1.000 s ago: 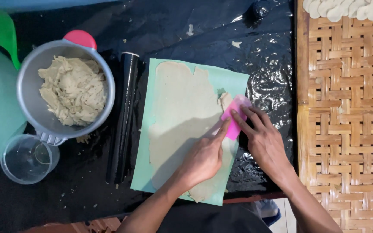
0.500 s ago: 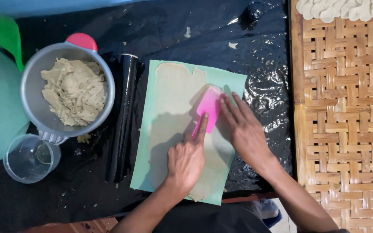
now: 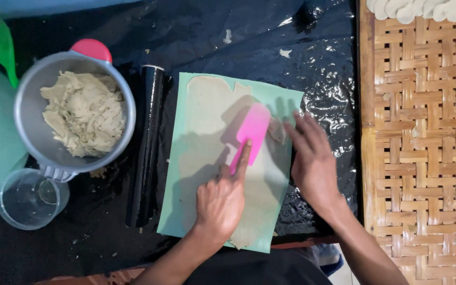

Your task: The person is rolling out dough on a sheet and adding more dough with a spatula to prepare chips.

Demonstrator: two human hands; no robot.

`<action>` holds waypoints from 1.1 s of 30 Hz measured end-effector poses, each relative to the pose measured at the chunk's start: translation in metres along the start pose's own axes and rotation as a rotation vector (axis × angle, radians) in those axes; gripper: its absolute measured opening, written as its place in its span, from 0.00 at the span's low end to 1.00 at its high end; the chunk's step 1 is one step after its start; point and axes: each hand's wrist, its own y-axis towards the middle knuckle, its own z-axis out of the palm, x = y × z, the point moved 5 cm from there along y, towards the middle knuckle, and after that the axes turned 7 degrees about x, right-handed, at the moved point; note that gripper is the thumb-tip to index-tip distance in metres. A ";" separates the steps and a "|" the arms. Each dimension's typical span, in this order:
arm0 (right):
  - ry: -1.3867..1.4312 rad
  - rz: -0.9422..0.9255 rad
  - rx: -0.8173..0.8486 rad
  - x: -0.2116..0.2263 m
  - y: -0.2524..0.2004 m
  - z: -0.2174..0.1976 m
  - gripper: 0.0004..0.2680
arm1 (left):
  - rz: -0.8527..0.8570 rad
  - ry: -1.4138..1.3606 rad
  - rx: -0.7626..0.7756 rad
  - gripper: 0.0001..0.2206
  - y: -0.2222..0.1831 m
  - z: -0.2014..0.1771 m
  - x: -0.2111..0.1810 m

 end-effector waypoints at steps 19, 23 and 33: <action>-0.213 -0.231 0.123 0.024 0.025 0.045 0.25 | 0.004 -0.017 -0.096 0.38 0.015 0.014 0.016; 0.084 -0.219 0.181 0.004 0.036 0.022 0.28 | 0.078 -0.319 -0.100 0.32 0.005 -0.020 0.030; 0.374 0.100 -0.049 -0.073 0.075 0.027 0.12 | -0.339 -0.363 -0.501 0.24 -0.057 -0.054 0.111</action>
